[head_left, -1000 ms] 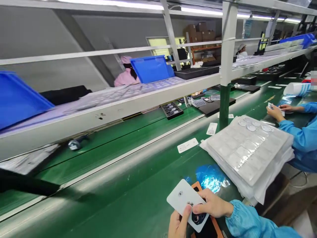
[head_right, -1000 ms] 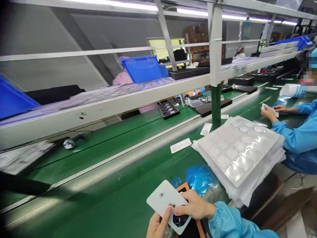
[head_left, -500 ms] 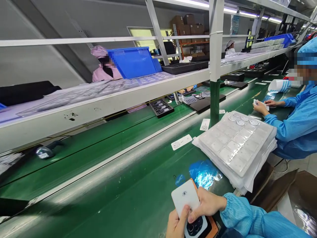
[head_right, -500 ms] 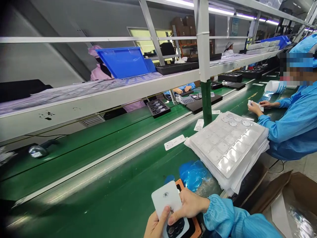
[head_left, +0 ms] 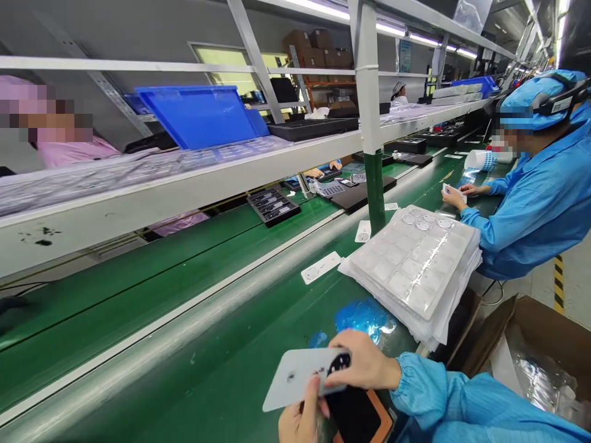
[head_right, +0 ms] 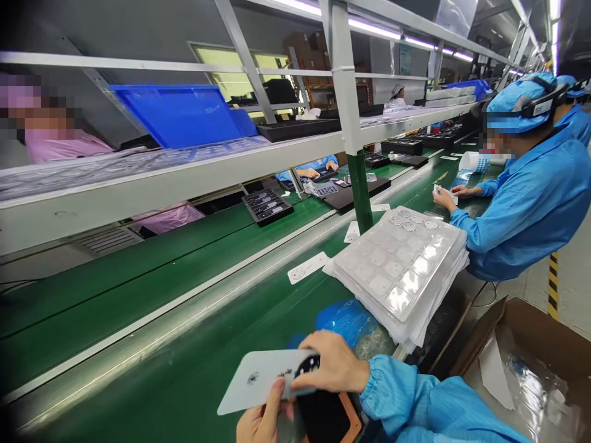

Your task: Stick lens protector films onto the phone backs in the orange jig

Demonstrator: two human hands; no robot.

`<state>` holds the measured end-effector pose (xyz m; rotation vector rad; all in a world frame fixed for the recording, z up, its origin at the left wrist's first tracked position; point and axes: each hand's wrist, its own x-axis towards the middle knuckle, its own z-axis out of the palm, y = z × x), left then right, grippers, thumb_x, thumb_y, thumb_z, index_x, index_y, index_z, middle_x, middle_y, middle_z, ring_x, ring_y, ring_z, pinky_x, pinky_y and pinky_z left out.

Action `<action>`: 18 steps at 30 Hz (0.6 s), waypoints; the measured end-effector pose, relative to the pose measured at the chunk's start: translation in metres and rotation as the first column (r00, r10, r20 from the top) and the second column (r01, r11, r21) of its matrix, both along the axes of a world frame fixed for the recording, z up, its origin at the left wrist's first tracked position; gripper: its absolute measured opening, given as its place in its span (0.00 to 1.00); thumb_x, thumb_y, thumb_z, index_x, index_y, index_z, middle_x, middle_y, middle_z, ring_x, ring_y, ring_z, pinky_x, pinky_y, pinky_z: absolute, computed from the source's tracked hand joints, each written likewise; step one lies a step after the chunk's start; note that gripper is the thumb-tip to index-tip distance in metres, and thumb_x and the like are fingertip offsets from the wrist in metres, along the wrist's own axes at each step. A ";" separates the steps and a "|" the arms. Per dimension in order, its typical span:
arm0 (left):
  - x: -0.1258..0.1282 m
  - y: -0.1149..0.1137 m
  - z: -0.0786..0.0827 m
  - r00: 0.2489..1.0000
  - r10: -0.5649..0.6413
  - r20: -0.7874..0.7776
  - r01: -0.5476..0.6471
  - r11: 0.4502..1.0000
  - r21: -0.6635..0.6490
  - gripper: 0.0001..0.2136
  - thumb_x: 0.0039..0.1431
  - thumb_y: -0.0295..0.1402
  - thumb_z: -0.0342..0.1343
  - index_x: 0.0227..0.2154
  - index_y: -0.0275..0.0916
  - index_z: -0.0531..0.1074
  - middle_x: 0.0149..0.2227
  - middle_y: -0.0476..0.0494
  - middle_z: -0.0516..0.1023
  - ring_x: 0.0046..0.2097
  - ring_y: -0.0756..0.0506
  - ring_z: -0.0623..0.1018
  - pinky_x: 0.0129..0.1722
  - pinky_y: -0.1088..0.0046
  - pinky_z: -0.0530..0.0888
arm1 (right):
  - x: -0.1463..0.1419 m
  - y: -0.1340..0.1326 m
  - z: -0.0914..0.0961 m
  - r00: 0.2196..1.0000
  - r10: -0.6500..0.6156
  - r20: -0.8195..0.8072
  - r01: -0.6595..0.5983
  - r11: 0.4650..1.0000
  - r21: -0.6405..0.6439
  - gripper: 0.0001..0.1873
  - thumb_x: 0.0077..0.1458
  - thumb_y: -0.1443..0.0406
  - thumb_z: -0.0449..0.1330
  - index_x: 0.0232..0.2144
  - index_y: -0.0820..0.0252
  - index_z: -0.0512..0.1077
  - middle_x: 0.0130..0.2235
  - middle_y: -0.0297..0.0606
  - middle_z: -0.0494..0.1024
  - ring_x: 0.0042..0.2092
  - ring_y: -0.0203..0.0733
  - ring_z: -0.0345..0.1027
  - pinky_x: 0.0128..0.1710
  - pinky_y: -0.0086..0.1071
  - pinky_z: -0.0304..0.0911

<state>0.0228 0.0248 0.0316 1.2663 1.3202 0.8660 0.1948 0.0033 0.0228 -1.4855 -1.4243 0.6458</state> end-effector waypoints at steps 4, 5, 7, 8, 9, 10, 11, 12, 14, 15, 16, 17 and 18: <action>0.023 -0.008 0.006 0.944 0.176 0.279 -0.177 0.984 -0.021 0.30 0.43 0.60 0.70 0.38 0.38 0.83 0.41 0.40 0.85 0.43 0.38 0.84 0.46 0.62 0.83 | 0.008 -0.009 0.005 0.896 -0.336 0.290 0.189 0.880 0.435 0.07 0.60 0.61 0.66 0.39 0.58 0.77 0.39 0.42 0.79 0.43 0.46 0.71 0.46 0.40 0.69; 0.031 -0.012 0.006 0.920 0.186 0.345 -0.190 0.982 -0.021 0.30 0.45 0.60 0.69 0.39 0.38 0.82 0.44 0.39 0.85 0.45 0.38 0.84 0.48 0.61 0.83 | 0.009 -0.012 0.007 0.881 -0.358 0.310 0.181 0.860 0.477 0.05 0.64 0.62 0.63 0.38 0.57 0.77 0.38 0.42 0.79 0.42 0.45 0.72 0.45 0.40 0.69; 0.045 -0.018 0.004 0.887 0.189 0.421 -0.193 0.981 -0.032 0.31 0.48 0.61 0.67 0.41 0.37 0.82 0.45 0.38 0.85 0.46 0.38 0.85 0.51 0.60 0.83 | 0.011 -0.016 0.010 0.887 -0.334 0.319 0.146 0.858 0.492 0.07 0.68 0.65 0.59 0.39 0.57 0.77 0.38 0.42 0.80 0.42 0.44 0.74 0.46 0.40 0.70; 0.050 -0.020 0.001 0.880 0.182 0.439 -0.184 0.982 -0.040 0.33 0.49 0.63 0.65 0.42 0.36 0.82 0.46 0.36 0.85 0.46 0.37 0.85 0.51 0.59 0.83 | 0.012 -0.017 0.011 0.898 -0.310 0.314 0.126 0.863 0.489 0.07 0.68 0.65 0.58 0.41 0.57 0.77 0.40 0.42 0.81 0.43 0.43 0.75 0.47 0.39 0.71; 0.053 -0.020 -0.002 0.881 0.164 0.444 -0.163 0.986 -0.041 0.34 0.50 0.64 0.63 0.43 0.36 0.81 0.48 0.35 0.84 0.47 0.37 0.85 0.51 0.58 0.83 | 0.012 -0.017 0.011 0.904 -0.290 0.314 0.109 0.866 0.487 0.07 0.68 0.66 0.59 0.43 0.57 0.77 0.41 0.43 0.81 0.44 0.43 0.76 0.48 0.38 0.72; 0.055 -0.020 -0.006 0.886 0.147 0.439 -0.147 0.989 -0.034 0.35 0.51 0.65 0.62 0.44 0.35 0.81 0.49 0.34 0.84 0.48 0.36 0.85 0.52 0.58 0.83 | 0.012 -0.016 0.012 0.908 -0.279 0.313 0.097 0.866 0.491 0.07 0.67 0.66 0.59 0.45 0.58 0.77 0.43 0.44 0.82 0.45 0.43 0.76 0.48 0.38 0.73; 0.055 -0.020 -0.009 0.892 0.128 0.434 -0.133 0.991 -0.018 0.35 0.52 0.65 0.62 0.45 0.36 0.81 0.50 0.34 0.83 0.50 0.36 0.84 0.53 0.59 0.83 | 0.012 -0.016 0.012 0.908 -0.278 0.314 0.091 0.861 0.501 0.07 0.67 0.66 0.60 0.46 0.59 0.77 0.44 0.44 0.82 0.45 0.44 0.77 0.49 0.37 0.73; 0.054 -0.021 -0.011 0.899 0.109 0.424 -0.124 0.992 0.008 0.34 0.54 0.64 0.61 0.47 0.36 0.81 0.51 0.34 0.83 0.52 0.36 0.84 0.54 0.59 0.82 | 0.011 -0.015 0.013 0.907 -0.280 0.316 0.086 0.855 0.511 0.07 0.66 0.66 0.61 0.46 0.59 0.77 0.44 0.44 0.82 0.46 0.44 0.78 0.50 0.37 0.73; 0.051 -0.023 -0.015 0.917 0.079 0.390 -0.119 0.990 0.078 0.30 0.59 0.60 0.60 0.47 0.37 0.82 0.51 0.36 0.84 0.53 0.37 0.83 0.56 0.61 0.81 | 0.009 -0.016 0.014 0.909 -0.275 0.314 0.074 0.847 0.527 0.06 0.65 0.66 0.62 0.44 0.59 0.77 0.44 0.44 0.83 0.46 0.44 0.79 0.50 0.37 0.74; 0.049 -0.025 -0.016 0.926 0.069 0.372 -0.118 0.987 0.110 0.28 0.61 0.59 0.59 0.47 0.38 0.82 0.51 0.37 0.84 0.53 0.37 0.83 0.57 0.62 0.81 | 0.008 -0.016 0.015 0.911 -0.267 0.314 0.067 0.848 0.526 0.05 0.65 0.66 0.62 0.43 0.59 0.77 0.44 0.44 0.83 0.46 0.44 0.80 0.50 0.36 0.75; 0.048 -0.026 -0.016 0.934 0.058 0.352 -0.113 0.984 0.139 0.26 0.63 0.57 0.58 0.48 0.38 0.82 0.50 0.38 0.84 0.53 0.38 0.83 0.57 0.62 0.80 | 0.008 -0.016 0.016 0.915 -0.253 0.316 0.056 0.853 0.520 0.05 0.65 0.66 0.62 0.42 0.59 0.77 0.43 0.43 0.83 0.46 0.44 0.80 0.49 0.36 0.75; 0.046 -0.027 -0.015 0.942 0.046 0.334 -0.106 0.981 0.162 0.25 0.65 0.56 0.57 0.48 0.39 0.82 0.50 0.38 0.84 0.53 0.38 0.83 0.57 0.63 0.80 | 0.007 -0.016 0.017 0.918 -0.239 0.316 0.048 0.858 0.511 0.04 0.66 0.67 0.61 0.41 0.58 0.77 0.42 0.42 0.84 0.46 0.44 0.81 0.48 0.36 0.76; 0.045 -0.028 -0.015 0.947 0.035 0.319 -0.098 0.978 0.183 0.25 0.66 0.55 0.56 0.49 0.39 0.82 0.51 0.39 0.84 0.53 0.39 0.84 0.57 0.63 0.80 | 0.007 -0.016 0.017 0.921 -0.230 0.315 0.043 0.863 0.504 0.04 0.66 0.66 0.61 0.41 0.58 0.77 0.41 0.42 0.84 0.46 0.44 0.81 0.47 0.36 0.76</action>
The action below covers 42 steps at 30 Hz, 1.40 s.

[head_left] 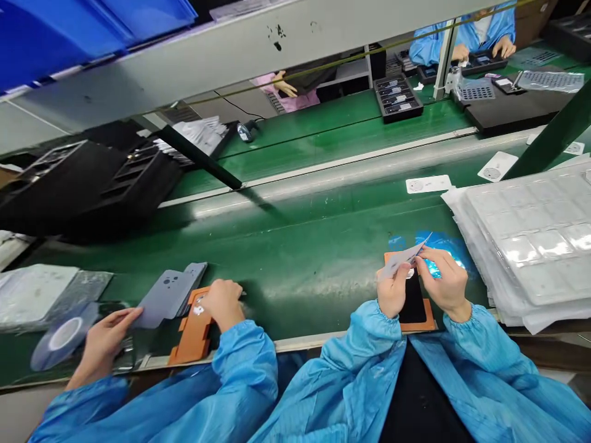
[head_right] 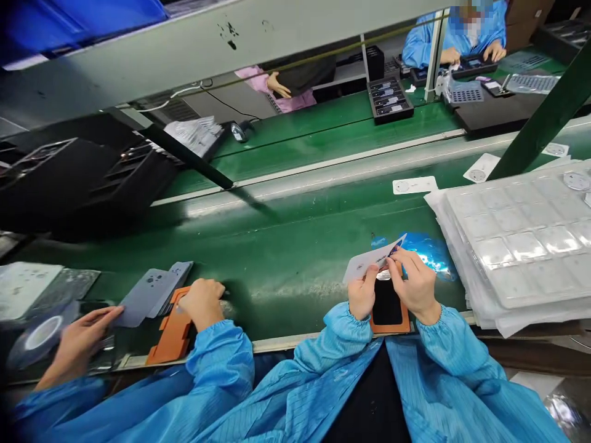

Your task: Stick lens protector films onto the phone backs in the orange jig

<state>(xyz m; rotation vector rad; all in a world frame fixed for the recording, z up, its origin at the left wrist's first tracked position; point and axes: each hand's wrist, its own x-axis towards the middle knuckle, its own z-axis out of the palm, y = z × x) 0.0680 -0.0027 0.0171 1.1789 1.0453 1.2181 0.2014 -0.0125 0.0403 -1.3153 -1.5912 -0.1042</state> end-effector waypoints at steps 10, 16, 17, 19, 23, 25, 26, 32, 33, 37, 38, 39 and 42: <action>-0.003 0.000 0.001 0.999 -0.011 -0.041 0.014 0.996 0.084 0.23 0.69 0.52 0.54 0.53 0.39 0.81 0.52 0.39 0.84 0.50 0.41 0.85 0.55 0.64 0.82 | 0.001 0.004 0.006 0.999 0.024 -0.033 -0.024 1.000 0.004 0.04 0.66 0.68 0.61 0.39 0.56 0.76 0.40 0.41 0.84 0.41 0.42 0.80 0.41 0.36 0.77; -0.005 0.000 -0.001 0.997 -0.011 -0.073 0.019 0.993 0.113 0.23 0.70 0.50 0.53 0.54 0.40 0.80 0.53 0.38 0.83 0.52 0.41 0.84 0.57 0.63 0.81 | 0.000 0.004 0.007 0.998 0.026 -0.065 -0.027 1.000 -0.013 0.04 0.66 0.67 0.61 0.39 0.56 0.76 0.39 0.40 0.84 0.40 0.42 0.80 0.41 0.36 0.76; -0.005 0.001 -0.001 0.997 -0.012 -0.081 0.021 0.993 0.116 0.23 0.70 0.50 0.53 0.54 0.39 0.80 0.53 0.38 0.83 0.52 0.41 0.84 0.56 0.63 0.81 | 0.000 0.004 0.007 0.997 0.023 -0.070 -0.024 1.000 -0.017 0.04 0.66 0.67 0.61 0.39 0.56 0.76 0.39 0.40 0.84 0.40 0.42 0.80 0.41 0.36 0.77; -0.006 0.001 0.000 0.995 -0.019 -0.101 0.032 0.992 0.123 0.23 0.71 0.50 0.53 0.54 0.39 0.80 0.53 0.39 0.83 0.51 0.41 0.85 0.56 0.63 0.81 | 0.000 0.004 0.008 0.997 0.020 -0.075 -0.022 1.000 -0.020 0.05 0.66 0.67 0.60 0.38 0.56 0.76 0.39 0.41 0.84 0.40 0.42 0.80 0.41 0.36 0.77; -0.006 0.002 0.006 0.988 -0.011 -0.153 0.038 0.984 0.173 0.21 0.71 0.49 0.52 0.53 0.41 0.81 0.51 0.40 0.84 0.51 0.41 0.85 0.55 0.63 0.82 | 0.001 0.005 0.006 0.996 0.036 -0.078 -0.036 0.999 0.000 0.06 0.65 0.70 0.60 0.40 0.56 0.76 0.41 0.41 0.84 0.42 0.42 0.80 0.42 0.36 0.77; -0.005 0.001 0.007 0.985 0.001 -0.170 0.037 0.975 0.219 0.20 0.71 0.48 0.53 0.53 0.42 0.81 0.51 0.40 0.84 0.52 0.41 0.84 0.56 0.63 0.82 | 0.001 0.006 0.004 0.996 0.041 -0.084 -0.041 0.999 0.008 0.07 0.64 0.70 0.60 0.41 0.56 0.76 0.42 0.42 0.84 0.43 0.42 0.80 0.42 0.36 0.77; -0.005 0.001 0.008 0.985 0.005 -0.172 0.037 0.970 0.242 0.19 0.72 0.47 0.53 0.53 0.42 0.81 0.51 0.40 0.84 0.53 0.41 0.84 0.56 0.62 0.81 | 0.001 0.006 0.002 0.995 0.042 -0.090 -0.041 0.999 0.011 0.07 0.64 0.71 0.60 0.41 0.57 0.76 0.42 0.42 0.84 0.43 0.43 0.80 0.43 0.37 0.77; -0.002 -0.001 0.010 0.977 0.019 -0.214 0.050 0.949 0.312 0.18 0.73 0.43 0.52 0.56 0.40 0.79 0.55 0.39 0.82 0.56 0.40 0.82 0.60 0.59 0.79 | 0.000 0.010 -0.005 0.992 0.024 -0.128 -0.024 1.000 0.002 0.06 0.64 0.70 0.60 0.41 0.57 0.76 0.43 0.43 0.83 0.44 0.43 0.80 0.42 0.37 0.77; -0.002 -0.001 0.011 0.975 0.020 -0.223 0.055 0.944 0.324 0.18 0.73 0.42 0.52 0.57 0.40 0.78 0.56 0.39 0.82 0.57 0.40 0.82 0.61 0.59 0.79 | 0.000 0.011 -0.006 0.992 0.019 -0.126 -0.019 1.000 0.000 0.06 0.64 0.69 0.60 0.41 0.57 0.76 0.43 0.42 0.83 0.44 0.43 0.80 0.42 0.37 0.77; 0.000 -0.007 0.012 0.970 0.005 -0.243 0.083 0.933 0.351 0.20 0.74 0.42 0.49 0.60 0.40 0.75 0.59 0.38 0.80 0.60 0.40 0.80 0.63 0.59 0.77 | -0.002 0.012 -0.007 0.997 -0.032 -0.076 0.032 0.999 -0.003 0.04 0.64 0.69 0.59 0.38 0.57 0.74 0.40 0.40 0.83 0.42 0.42 0.78 0.42 0.36 0.73; 0.001 -0.008 0.011 0.970 -0.005 -0.244 0.090 0.937 0.339 0.21 0.74 0.43 0.48 0.61 0.39 0.74 0.59 0.37 0.79 0.61 0.40 0.79 0.64 0.59 0.76 | -0.003 0.013 -0.007 0.997 -0.049 -0.056 0.048 0.999 -0.016 0.04 0.64 0.69 0.59 0.37 0.57 0.73 0.37 0.39 0.82 0.40 0.42 0.77 0.40 0.35 0.72; 0.002 -0.010 0.009 0.971 -0.016 -0.240 0.093 0.945 0.314 0.22 0.74 0.44 0.48 0.62 0.39 0.74 0.59 0.37 0.79 0.61 0.39 0.79 0.64 0.59 0.76 | -0.005 0.014 -0.008 0.997 -0.064 -0.038 0.062 0.997 -0.037 0.05 0.64 0.69 0.58 0.35 0.57 0.73 0.35 0.38 0.80 0.37 0.41 0.76 0.38 0.35 0.70; 0.005 -0.007 -0.001 0.988 -0.021 -0.154 0.044 0.989 0.143 0.24 0.72 0.50 0.51 0.58 0.39 0.77 0.57 0.36 0.80 0.61 0.38 0.79 0.64 0.58 0.76 | -0.005 0.020 -0.012 0.997 -0.079 -0.007 0.077 0.991 -0.113 0.06 0.62 0.68 0.56 0.31 0.57 0.70 0.32 0.36 0.77 0.33 0.40 0.71 0.35 0.33 0.66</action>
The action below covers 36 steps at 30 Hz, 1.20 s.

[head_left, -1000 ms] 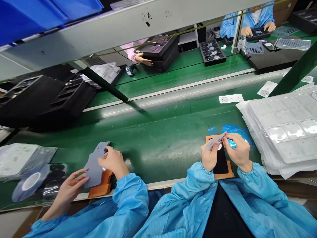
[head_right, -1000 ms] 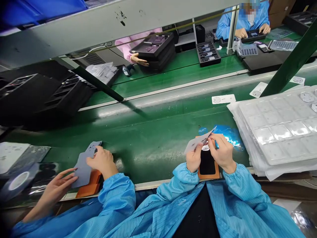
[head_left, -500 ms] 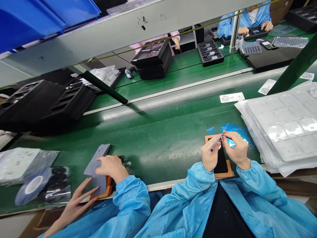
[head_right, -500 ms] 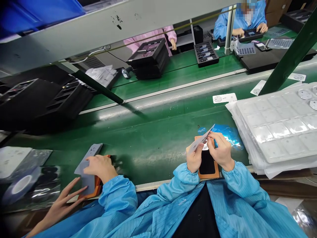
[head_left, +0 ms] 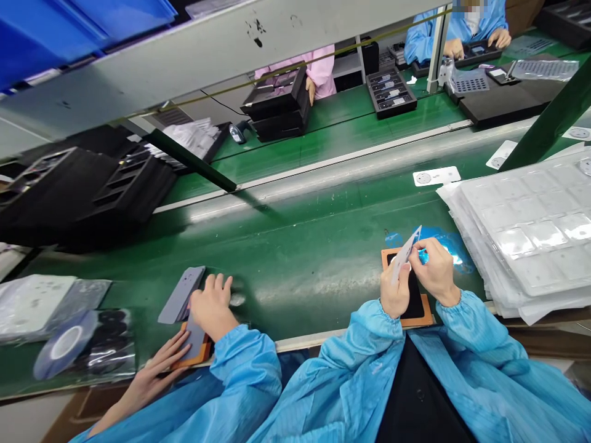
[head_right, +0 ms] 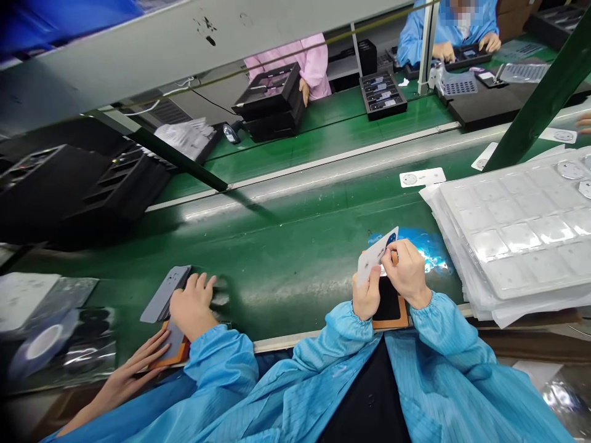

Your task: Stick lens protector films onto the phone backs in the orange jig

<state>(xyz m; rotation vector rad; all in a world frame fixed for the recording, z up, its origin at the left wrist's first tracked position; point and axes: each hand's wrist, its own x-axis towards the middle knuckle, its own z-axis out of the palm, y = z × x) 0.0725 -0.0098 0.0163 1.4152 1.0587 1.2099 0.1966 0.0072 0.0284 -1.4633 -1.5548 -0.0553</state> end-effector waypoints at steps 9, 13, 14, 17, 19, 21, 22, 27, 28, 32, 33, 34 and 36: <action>-0.064 0.053 -0.006 0.917 0.213 0.338 -0.080 0.926 -0.368 0.29 0.61 0.53 0.63 0.55 0.33 0.75 0.53 0.31 0.82 0.50 0.38 0.85 0.53 0.56 0.83 | 0.100 0.015 -0.036 0.949 -0.229 0.218 0.315 0.729 -0.608 0.07 0.51 0.63 0.61 0.22 0.56 0.72 0.23 0.42 0.76 0.25 0.45 0.67 0.30 0.38 0.59; -0.087 0.038 0.002 0.995 -0.028 -0.099 0.023 0.999 -0.042 0.19 0.70 0.45 0.53 0.52 0.37 0.79 0.52 0.36 0.84 0.55 0.37 0.83 0.55 0.59 0.82 | 0.109 -0.003 -0.037 0.919 -0.150 0.365 0.343 0.761 -0.550 0.10 0.59 0.63 0.56 0.30 0.59 0.75 0.24 0.44 0.76 0.25 0.46 0.67 0.29 0.38 0.58; -0.089 0.033 0.003 0.967 -0.103 -0.234 0.123 0.990 0.071 0.17 0.72 0.40 0.51 0.54 0.38 0.78 0.54 0.38 0.83 0.57 0.38 0.82 0.58 0.58 0.80 | 0.106 -0.010 -0.033 0.918 -0.125 0.377 0.316 0.804 -0.504 0.12 0.62 0.63 0.54 0.34 0.60 0.76 0.27 0.45 0.78 0.26 0.46 0.69 0.30 0.37 0.60; -0.089 0.020 -0.001 0.788 -0.208 -0.580 0.439 0.850 0.292 0.21 0.72 0.28 0.45 0.64 0.40 0.70 0.63 0.38 0.75 0.66 0.40 0.75 0.66 0.58 0.75 | 0.091 -0.028 -0.016 0.957 0.044 0.288 0.080 0.911 -0.404 0.15 0.66 0.66 0.50 0.47 0.59 0.75 0.40 0.44 0.82 0.37 0.46 0.77 0.36 0.37 0.68; -0.086 0.016 -0.009 0.657 -0.162 -0.736 0.544 0.778 0.314 0.22 0.72 0.26 0.46 0.66 0.40 0.67 0.65 0.35 0.73 0.68 0.40 0.71 0.67 0.57 0.74 | 0.079 -0.038 -0.006 0.949 0.235 0.208 -0.145 0.916 -0.375 0.16 0.66 0.67 0.51 0.52 0.58 0.73 0.50 0.43 0.82 0.46 0.46 0.78 0.43 0.38 0.73; -0.082 0.015 -0.018 0.555 -0.104 -0.826 0.584 0.755 0.298 0.21 0.73 0.27 0.46 0.66 0.39 0.67 0.65 0.33 0.73 0.70 0.39 0.69 0.67 0.57 0.73 | 0.066 -0.045 -0.001 0.896 0.403 0.184 -0.323 0.878 -0.353 0.18 0.67 0.68 0.53 0.56 0.57 0.72 0.55 0.43 0.79 0.53 0.46 0.77 0.52 0.40 0.74; -0.080 0.015 -0.022 0.524 -0.084 -0.848 0.596 0.747 0.295 0.21 0.73 0.28 0.46 0.66 0.39 0.66 0.65 0.32 0.72 0.70 0.39 0.69 0.67 0.57 0.73 | 0.060 -0.048 -0.001 0.868 0.457 0.196 -0.376 0.861 -0.342 0.19 0.67 0.69 0.53 0.57 0.57 0.72 0.57 0.43 0.79 0.55 0.46 0.76 0.54 0.42 0.74; -0.076 0.012 -0.030 0.509 -0.055 -0.859 0.637 0.695 0.333 0.21 0.74 0.28 0.46 0.66 0.36 0.65 0.64 0.30 0.73 0.70 0.39 0.69 0.67 0.58 0.73 | 0.044 -0.058 -0.011 0.802 0.505 0.319 -0.434 0.860 -0.269 0.24 0.64 0.75 0.51 0.58 0.59 0.75 0.57 0.45 0.80 0.56 0.48 0.76 0.56 0.44 0.76; -0.077 0.011 -0.031 0.515 -0.063 -0.855 0.645 0.686 0.338 0.21 0.74 0.28 0.47 0.66 0.36 0.64 0.64 0.31 0.73 0.70 0.39 0.69 0.67 0.58 0.73 | 0.044 -0.059 -0.013 0.796 0.507 0.329 -0.438 0.859 -0.264 0.25 0.63 0.76 0.51 0.58 0.59 0.75 0.56 0.45 0.80 0.56 0.48 0.77 0.56 0.44 0.76; -0.077 0.007 -0.032 0.538 -0.060 -0.841 0.645 0.671 0.365 0.20 0.73 0.27 0.47 0.65 0.35 0.64 0.63 0.30 0.75 0.69 0.39 0.70 0.67 0.59 0.74 | 0.047 -0.061 -0.015 0.767 0.534 0.356 -0.453 0.843 -0.289 0.25 0.64 0.76 0.51 0.57 0.60 0.76 0.55 0.46 0.81 0.56 0.47 0.77 0.56 0.44 0.77; -0.077 0.007 -0.032 0.543 -0.058 -0.838 0.641 0.673 0.369 0.20 0.73 0.27 0.47 0.65 0.34 0.65 0.62 0.30 0.75 0.69 0.39 0.70 0.67 0.59 0.74 | 0.048 -0.061 -0.015 0.761 0.539 0.361 -0.454 0.840 -0.297 0.24 0.65 0.76 0.51 0.57 0.61 0.76 0.56 0.46 0.81 0.56 0.48 0.77 0.56 0.44 0.77; -0.077 0.007 -0.032 0.548 -0.060 -0.834 0.637 0.677 0.370 0.20 0.73 0.27 0.47 0.65 0.34 0.65 0.63 0.30 0.75 0.69 0.39 0.70 0.67 0.59 0.74 | 0.048 -0.060 -0.015 0.759 0.542 0.362 -0.453 0.838 -0.305 0.24 0.65 0.76 0.51 0.57 0.61 0.76 0.56 0.46 0.80 0.56 0.48 0.77 0.56 0.44 0.76; -0.077 0.009 -0.032 0.559 -0.078 -0.826 0.629 0.689 0.361 0.20 0.73 0.27 0.47 0.65 0.35 0.65 0.63 0.31 0.75 0.69 0.39 0.70 0.67 0.59 0.74 | 0.049 -0.057 -0.014 0.764 0.542 0.349 -0.450 0.836 -0.314 0.25 0.65 0.76 0.51 0.58 0.60 0.76 0.57 0.45 0.80 0.57 0.49 0.77 0.57 0.45 0.76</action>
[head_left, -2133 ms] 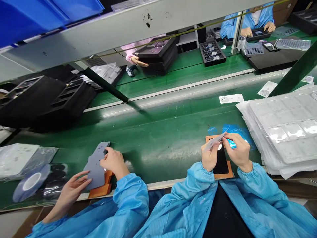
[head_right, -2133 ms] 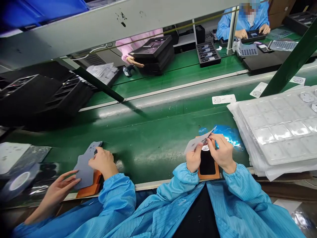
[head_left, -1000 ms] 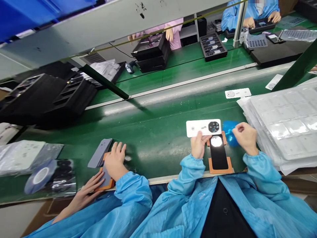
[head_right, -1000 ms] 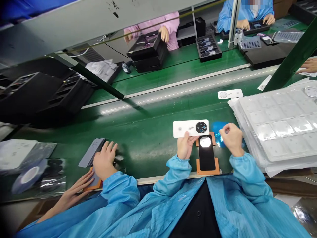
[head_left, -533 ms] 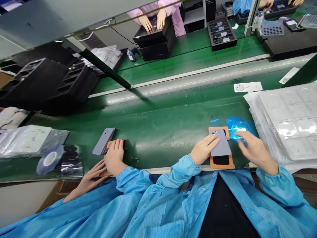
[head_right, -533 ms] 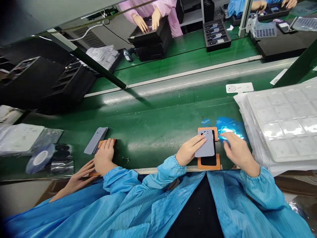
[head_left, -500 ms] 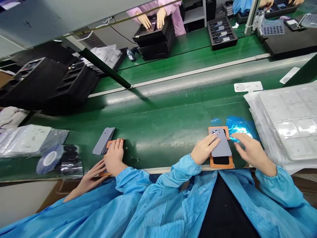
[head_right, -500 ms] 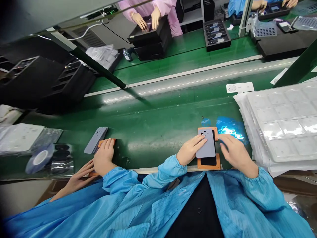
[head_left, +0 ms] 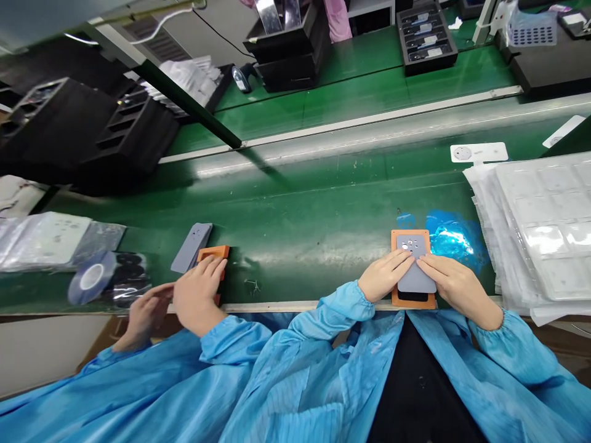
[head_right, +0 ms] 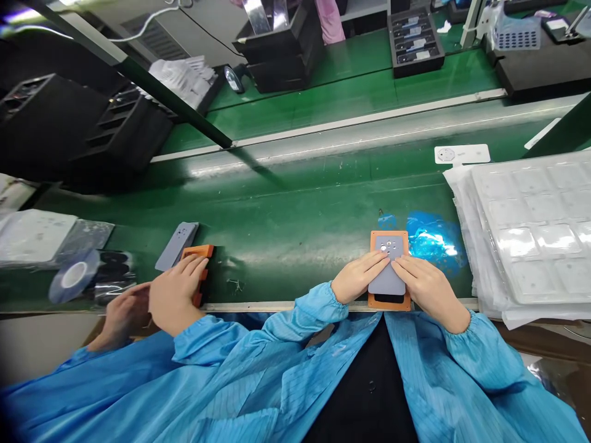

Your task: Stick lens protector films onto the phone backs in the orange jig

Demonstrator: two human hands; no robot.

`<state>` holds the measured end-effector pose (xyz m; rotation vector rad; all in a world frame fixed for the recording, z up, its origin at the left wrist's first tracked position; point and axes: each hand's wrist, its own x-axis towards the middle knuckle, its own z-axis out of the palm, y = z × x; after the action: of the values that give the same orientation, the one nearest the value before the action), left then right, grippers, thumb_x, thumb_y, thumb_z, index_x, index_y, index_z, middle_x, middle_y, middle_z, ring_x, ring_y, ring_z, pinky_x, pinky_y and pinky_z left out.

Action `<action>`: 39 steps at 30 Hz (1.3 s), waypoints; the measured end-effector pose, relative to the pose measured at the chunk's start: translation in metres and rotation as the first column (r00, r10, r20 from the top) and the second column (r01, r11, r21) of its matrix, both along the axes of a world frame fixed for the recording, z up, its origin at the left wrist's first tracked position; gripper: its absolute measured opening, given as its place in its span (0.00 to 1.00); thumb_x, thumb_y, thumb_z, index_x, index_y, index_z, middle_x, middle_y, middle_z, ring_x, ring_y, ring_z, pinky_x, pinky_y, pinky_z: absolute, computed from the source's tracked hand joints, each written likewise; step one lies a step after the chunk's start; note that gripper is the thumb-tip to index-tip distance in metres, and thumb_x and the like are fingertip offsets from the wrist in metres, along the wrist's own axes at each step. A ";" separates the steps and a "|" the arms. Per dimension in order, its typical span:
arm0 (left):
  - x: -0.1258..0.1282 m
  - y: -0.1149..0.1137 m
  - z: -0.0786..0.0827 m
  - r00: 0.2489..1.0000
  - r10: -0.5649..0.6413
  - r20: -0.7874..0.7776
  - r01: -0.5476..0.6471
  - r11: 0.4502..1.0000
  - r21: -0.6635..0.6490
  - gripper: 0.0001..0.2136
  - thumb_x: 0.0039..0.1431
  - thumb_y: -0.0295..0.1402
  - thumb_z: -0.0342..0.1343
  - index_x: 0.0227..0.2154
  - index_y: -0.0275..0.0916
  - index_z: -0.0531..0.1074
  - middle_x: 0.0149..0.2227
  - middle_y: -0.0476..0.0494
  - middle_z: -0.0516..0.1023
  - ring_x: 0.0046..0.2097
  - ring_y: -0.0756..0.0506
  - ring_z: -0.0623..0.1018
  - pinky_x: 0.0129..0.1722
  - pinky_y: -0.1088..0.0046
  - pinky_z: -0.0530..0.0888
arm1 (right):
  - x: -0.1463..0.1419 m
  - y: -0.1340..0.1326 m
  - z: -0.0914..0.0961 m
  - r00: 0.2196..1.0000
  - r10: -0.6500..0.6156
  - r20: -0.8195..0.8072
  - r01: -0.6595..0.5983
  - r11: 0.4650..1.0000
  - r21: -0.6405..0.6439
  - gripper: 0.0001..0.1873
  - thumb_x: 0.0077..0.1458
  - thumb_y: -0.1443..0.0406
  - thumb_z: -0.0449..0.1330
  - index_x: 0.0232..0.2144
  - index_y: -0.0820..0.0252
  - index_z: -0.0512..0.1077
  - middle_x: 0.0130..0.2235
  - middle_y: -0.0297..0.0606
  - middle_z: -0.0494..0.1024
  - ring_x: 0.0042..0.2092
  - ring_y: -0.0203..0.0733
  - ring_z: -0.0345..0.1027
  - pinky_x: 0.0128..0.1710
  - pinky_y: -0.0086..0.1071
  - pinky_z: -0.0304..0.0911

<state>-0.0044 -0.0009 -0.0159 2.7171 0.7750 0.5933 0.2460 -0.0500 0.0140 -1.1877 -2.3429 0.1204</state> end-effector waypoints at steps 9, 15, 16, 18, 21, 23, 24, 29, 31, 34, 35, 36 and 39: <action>-0.004 0.013 0.007 0.991 0.007 -0.136 -0.021 0.994 -0.107 0.17 0.66 0.25 0.49 0.56 0.30 0.70 0.60 0.27 0.76 0.64 0.36 0.76 0.63 0.55 0.77 | 0.005 0.013 -0.009 0.998 0.024 0.062 -0.020 0.998 -0.060 0.26 0.64 0.76 0.50 0.59 0.58 0.75 0.57 0.45 0.80 0.55 0.47 0.78 0.55 0.43 0.77; 0.004 0.023 0.012 0.968 0.015 -0.250 -0.038 0.995 -0.091 0.14 0.62 0.25 0.54 0.50 0.29 0.72 0.68 0.19 0.65 0.72 0.30 0.64 0.68 0.46 0.68 | -0.001 0.022 -0.021 0.978 0.023 0.207 -0.006 0.997 -0.080 0.28 0.65 0.74 0.49 0.66 0.68 0.66 0.64 0.54 0.73 0.65 0.56 0.68 0.62 0.53 0.69; 0.006 0.022 0.011 0.964 0.015 -0.266 -0.039 0.996 -0.085 0.14 0.61 0.24 0.54 0.50 0.29 0.72 0.68 0.18 0.63 0.73 0.29 0.62 0.69 0.45 0.67 | -0.003 0.022 -0.021 0.971 0.017 0.237 0.001 0.997 -0.076 0.29 0.65 0.75 0.49 0.67 0.69 0.65 0.65 0.55 0.71 0.67 0.58 0.66 0.63 0.54 0.68; 0.009 0.020 0.009 0.959 0.019 -0.283 -0.042 0.996 -0.074 0.16 0.59 0.23 0.53 0.50 0.29 0.71 0.69 0.17 0.61 0.73 0.28 0.60 0.69 0.43 0.66 | -0.006 0.023 -0.022 0.958 0.001 0.287 0.017 0.998 -0.059 0.29 0.64 0.75 0.48 0.66 0.73 0.64 0.66 0.57 0.70 0.68 0.60 0.64 0.64 0.55 0.66; 0.010 0.014 0.006 0.959 0.035 -0.281 -0.054 0.997 -0.058 0.17 0.57 0.23 0.53 0.50 0.29 0.71 0.69 0.17 0.62 0.73 0.27 0.60 0.69 0.43 0.65 | -0.009 0.021 -0.021 0.949 -0.010 0.316 0.027 0.998 -0.049 0.28 0.65 0.75 0.48 0.65 0.75 0.64 0.66 0.59 0.69 0.68 0.61 0.63 0.65 0.56 0.63; 0.009 0.009 0.005 0.960 0.044 -0.277 -0.061 0.997 -0.050 0.17 0.58 0.24 0.53 0.51 0.29 0.70 0.68 0.17 0.63 0.72 0.27 0.62 0.68 0.43 0.66 | -0.010 0.018 -0.020 0.949 -0.004 0.315 0.023 0.998 -0.056 0.28 0.65 0.74 0.47 0.66 0.75 0.64 0.66 0.60 0.69 0.67 0.60 0.64 0.66 0.56 0.63; 0.008 0.006 0.005 0.961 0.046 -0.274 -0.061 0.997 -0.048 0.17 0.58 0.24 0.53 0.51 0.29 0.70 0.68 0.17 0.63 0.72 0.27 0.63 0.68 0.44 0.66 | -0.010 0.017 -0.020 0.950 0.000 0.312 0.020 0.998 -0.061 0.28 0.65 0.74 0.47 0.66 0.74 0.64 0.65 0.59 0.70 0.67 0.60 0.65 0.65 0.56 0.63; 0.002 -0.005 0.010 0.962 0.022 -0.271 -0.034 0.999 -0.043 0.17 0.58 0.26 0.52 0.50 0.29 0.70 0.67 0.19 0.65 0.69 0.27 0.67 0.67 0.44 0.68 | -0.010 0.007 -0.018 0.955 0.009 0.296 0.018 0.996 -0.090 0.30 0.65 0.75 0.47 0.67 0.73 0.63 0.65 0.59 0.70 0.67 0.60 0.64 0.66 0.57 0.63; 0.001 -0.008 0.012 0.963 0.016 -0.269 -0.032 0.998 -0.055 0.17 0.57 0.26 0.53 0.50 0.29 0.70 0.67 0.19 0.64 0.68 0.26 0.67 0.66 0.43 0.68 | -0.009 0.002 -0.019 0.958 0.012 0.286 0.018 0.994 -0.104 0.31 0.64 0.76 0.47 0.68 0.74 0.62 0.66 0.60 0.69 0.68 0.60 0.63 0.66 0.57 0.62; -0.004 -0.008 0.012 0.972 0.003 -0.234 -0.033 0.992 -0.125 0.18 0.57 0.27 0.54 0.51 0.29 0.70 0.68 0.19 0.63 0.68 0.26 0.66 0.66 0.41 0.67 | -0.007 -0.005 -0.023 0.970 0.013 0.245 0.018 0.992 -0.123 0.32 0.62 0.77 0.48 0.68 0.72 0.63 0.66 0.58 0.69 0.68 0.60 0.63 0.67 0.57 0.62; -0.007 -0.007 0.011 0.979 -0.004 -0.206 -0.031 0.986 -0.166 0.18 0.58 0.27 0.55 0.52 0.30 0.70 0.69 0.21 0.63 0.68 0.27 0.65 0.66 0.41 0.67 | -0.005 -0.007 -0.023 0.976 0.015 0.218 0.013 0.992 -0.127 0.32 0.62 0.77 0.48 0.67 0.70 0.64 0.66 0.56 0.70 0.68 0.59 0.64 0.67 0.57 0.62; -0.009 -0.004 0.010 0.986 -0.009 -0.166 -0.028 0.976 -0.218 0.20 0.59 0.28 0.55 0.54 0.32 0.69 0.69 0.23 0.64 0.69 0.28 0.64 0.67 0.41 0.68 | -0.003 -0.008 -0.024 0.983 0.021 0.181 0.003 0.991 -0.132 0.31 0.63 0.77 0.48 0.66 0.68 0.66 0.65 0.54 0.71 0.67 0.57 0.65 0.66 0.56 0.63; -0.012 0.005 0.005 0.998 0.052 0.046 -0.030 0.920 -0.391 0.28 0.60 0.30 0.59 0.64 0.36 0.63 0.70 0.29 0.63 0.73 0.32 0.61 0.70 0.46 0.66 | 0.001 -0.010 -0.019 0.999 0.005 -0.038 -0.011 0.986 -0.164 0.26 0.67 0.74 0.49 0.61 0.57 0.74 0.62 0.44 0.76 0.65 0.53 0.69 0.64 0.52 0.68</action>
<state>-0.0167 0.0043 -0.0107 2.3153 0.8367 0.4622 0.2470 -0.0597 -0.0049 -1.2420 -2.3413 0.3418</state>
